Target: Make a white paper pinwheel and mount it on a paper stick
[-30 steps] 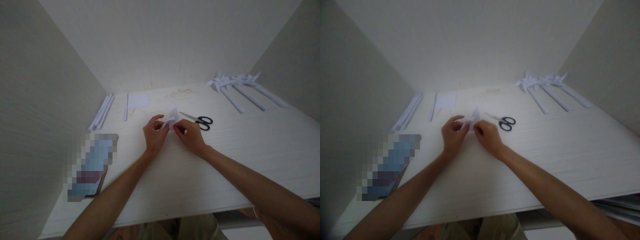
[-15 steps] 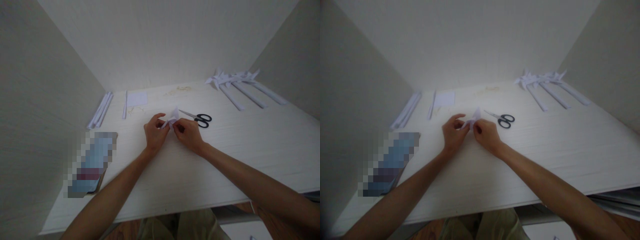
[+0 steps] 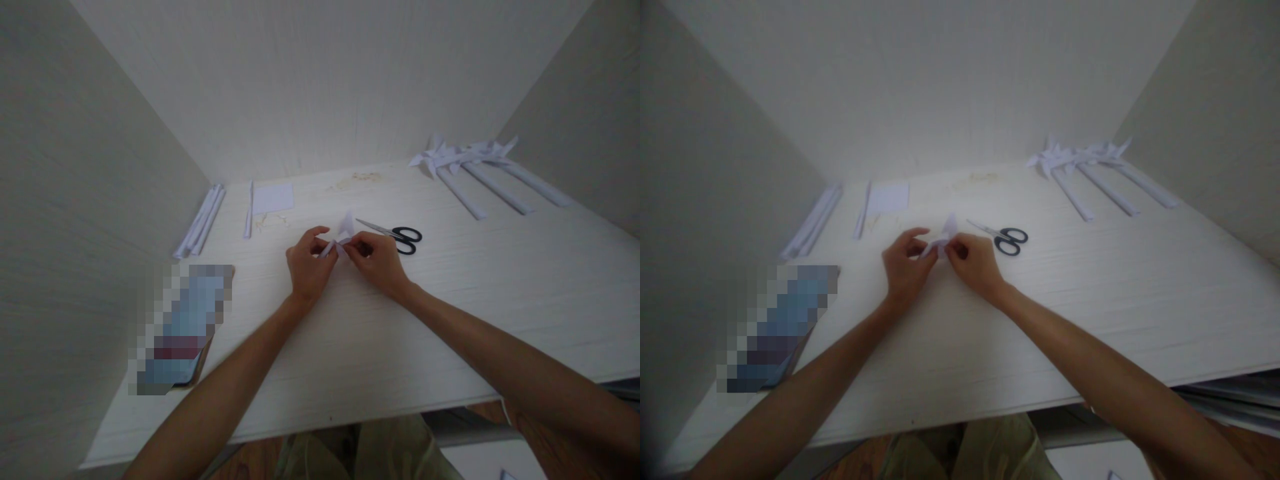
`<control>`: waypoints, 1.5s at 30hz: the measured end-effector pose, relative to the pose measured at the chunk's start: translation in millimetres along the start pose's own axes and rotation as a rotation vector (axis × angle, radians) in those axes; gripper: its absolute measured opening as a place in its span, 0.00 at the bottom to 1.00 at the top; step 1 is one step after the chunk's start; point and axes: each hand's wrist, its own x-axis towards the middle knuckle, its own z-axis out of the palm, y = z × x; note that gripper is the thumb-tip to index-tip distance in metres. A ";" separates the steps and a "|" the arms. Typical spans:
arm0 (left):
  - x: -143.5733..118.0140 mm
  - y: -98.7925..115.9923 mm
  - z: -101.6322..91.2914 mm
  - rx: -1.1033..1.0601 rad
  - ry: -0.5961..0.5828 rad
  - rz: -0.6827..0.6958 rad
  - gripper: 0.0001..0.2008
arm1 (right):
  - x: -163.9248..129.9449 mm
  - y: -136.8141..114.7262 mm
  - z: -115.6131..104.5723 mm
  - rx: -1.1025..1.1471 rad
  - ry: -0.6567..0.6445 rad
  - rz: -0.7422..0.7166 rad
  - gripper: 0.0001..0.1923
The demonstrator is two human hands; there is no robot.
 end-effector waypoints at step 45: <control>-2.4 2.0 0.4 -0.051 0.048 0.006 0.13 | -5.0 0.5 7.2 0.521 0.015 0.258 0.15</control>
